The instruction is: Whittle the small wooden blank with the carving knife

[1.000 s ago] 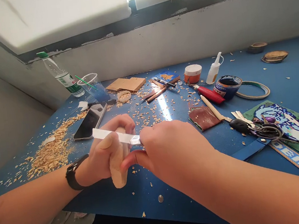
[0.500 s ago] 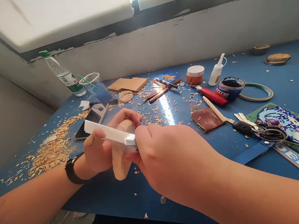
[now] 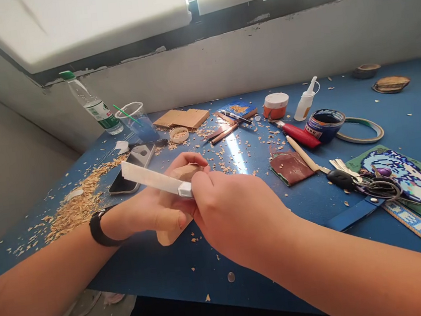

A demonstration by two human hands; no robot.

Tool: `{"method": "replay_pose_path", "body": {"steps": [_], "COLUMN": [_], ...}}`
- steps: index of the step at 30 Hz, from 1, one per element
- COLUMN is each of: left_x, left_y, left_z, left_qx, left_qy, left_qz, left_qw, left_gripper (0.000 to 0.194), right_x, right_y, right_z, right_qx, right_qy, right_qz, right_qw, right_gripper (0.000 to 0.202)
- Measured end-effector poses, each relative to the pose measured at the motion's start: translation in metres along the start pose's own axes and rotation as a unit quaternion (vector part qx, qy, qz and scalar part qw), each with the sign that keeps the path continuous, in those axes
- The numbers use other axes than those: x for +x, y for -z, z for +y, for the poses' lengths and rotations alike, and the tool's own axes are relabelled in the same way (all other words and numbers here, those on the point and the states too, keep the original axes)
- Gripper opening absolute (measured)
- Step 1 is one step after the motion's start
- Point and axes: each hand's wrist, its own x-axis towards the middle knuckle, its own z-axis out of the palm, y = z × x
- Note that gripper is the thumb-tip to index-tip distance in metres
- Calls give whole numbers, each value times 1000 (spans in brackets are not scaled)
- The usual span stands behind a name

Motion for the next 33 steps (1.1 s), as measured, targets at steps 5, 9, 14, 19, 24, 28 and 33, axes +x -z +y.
{"method": "replay_pose_path", "body": {"steps": [5, 9, 14, 19, 24, 28, 33], "left_x": [-7, -9, -8, -12, -11, -7, -6], "left_y": [10, 13, 16, 16, 15, 13, 8], "left_z": [1, 10, 14, 10, 12, 16, 21], "left_qx": [9, -1, -67, -56, -28, 57, 142], "left_qy": [46, 71, 30, 43, 20, -35, -81], "left_qz": [37, 87, -4, 65, 70, 32, 33], "left_qw": [998, 994, 997, 995, 997, 997, 986], "left_gripper": [74, 66, 49, 55, 42, 22, 13], "right_x": [7, 15, 32, 48, 59, 58, 47], "right_y": [3, 4, 7, 14, 17, 15, 13], "right_z": [-2, -2, -2, -13, -16, -7, -3], "right_qx": [-29, -69, -103, -155, -185, -166, -169], "right_qy": [6, 6, -16, 5, 35, 74, 85], "right_qz": [-27, -32, -42, -97, -105, -71, -31], "right_qw": [999, 997, 994, 983, 976, 981, 981], "right_gripper": [14, 14, 18, 25, 22, 13, 7]}}
